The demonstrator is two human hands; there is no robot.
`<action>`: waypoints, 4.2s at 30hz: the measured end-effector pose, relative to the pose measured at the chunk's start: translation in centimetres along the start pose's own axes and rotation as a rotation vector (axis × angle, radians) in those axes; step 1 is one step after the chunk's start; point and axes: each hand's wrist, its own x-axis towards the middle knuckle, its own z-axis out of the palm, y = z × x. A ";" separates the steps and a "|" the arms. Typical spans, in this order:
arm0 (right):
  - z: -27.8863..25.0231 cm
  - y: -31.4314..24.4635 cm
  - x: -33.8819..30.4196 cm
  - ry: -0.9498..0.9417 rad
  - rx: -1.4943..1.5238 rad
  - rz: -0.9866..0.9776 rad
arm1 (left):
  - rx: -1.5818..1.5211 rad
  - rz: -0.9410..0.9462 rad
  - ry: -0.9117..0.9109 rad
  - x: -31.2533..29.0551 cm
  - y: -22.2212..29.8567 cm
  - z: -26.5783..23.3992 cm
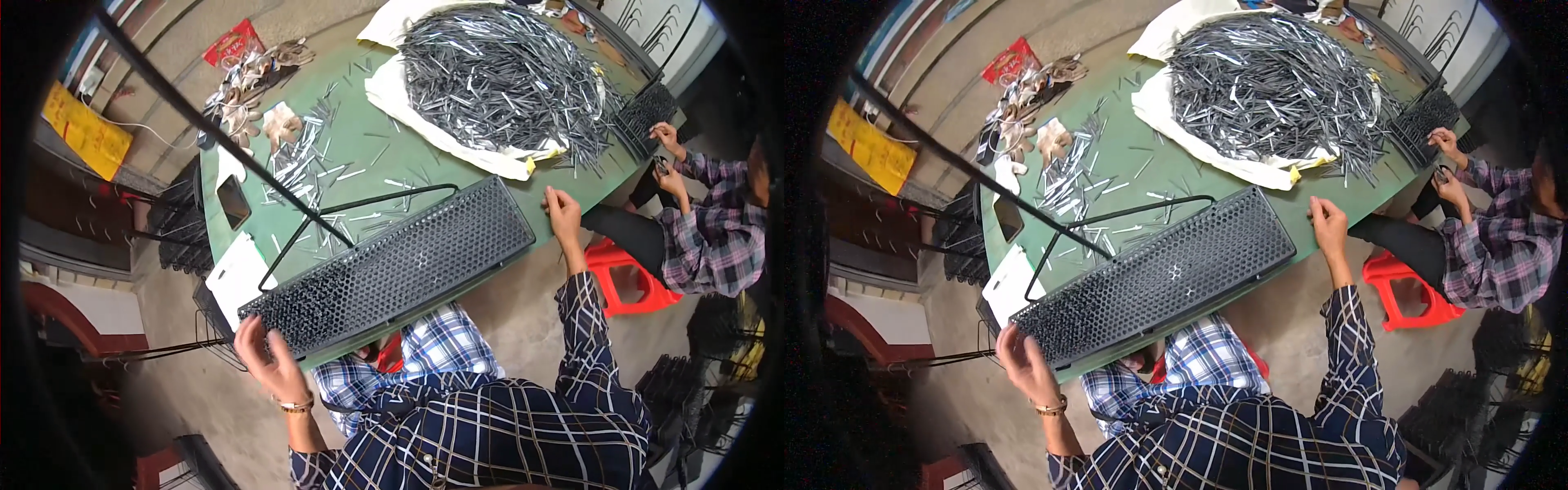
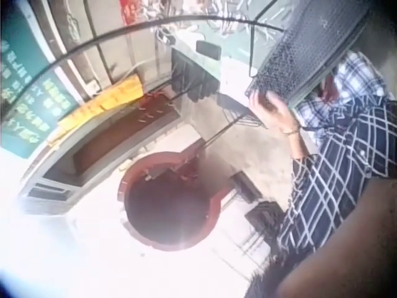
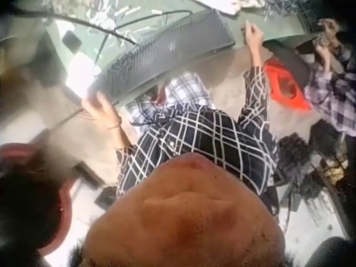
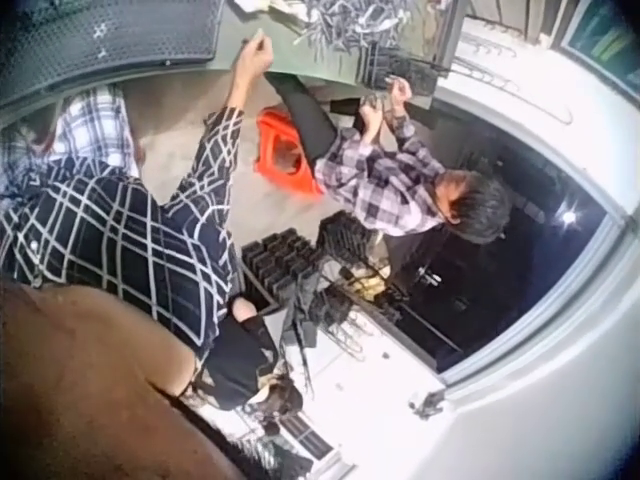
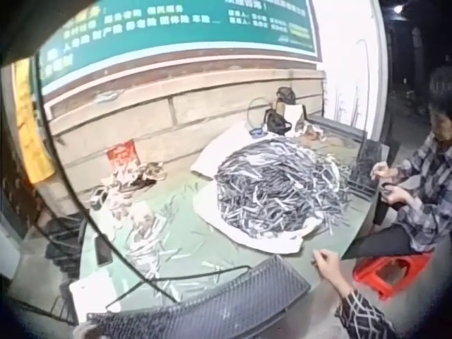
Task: Assembling a metal mesh by manually inserting small metal rods into a perforated frame.
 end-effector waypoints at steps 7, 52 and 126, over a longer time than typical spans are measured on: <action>2.4 -0.4 2.6 0.006 -0.150 -0.133 | -0.325 0.237 -0.829 6.5 14.8 16.2; 2.7 0.6 3.7 0.120 -0.071 -0.106 | 1.168 0.484 -1.271 26.9 13.7 59.7; 17.0 -9.9 15.7 -0.248 1.636 0.416 | -1.099 -0.176 -0.782 10.6 20.3 41.0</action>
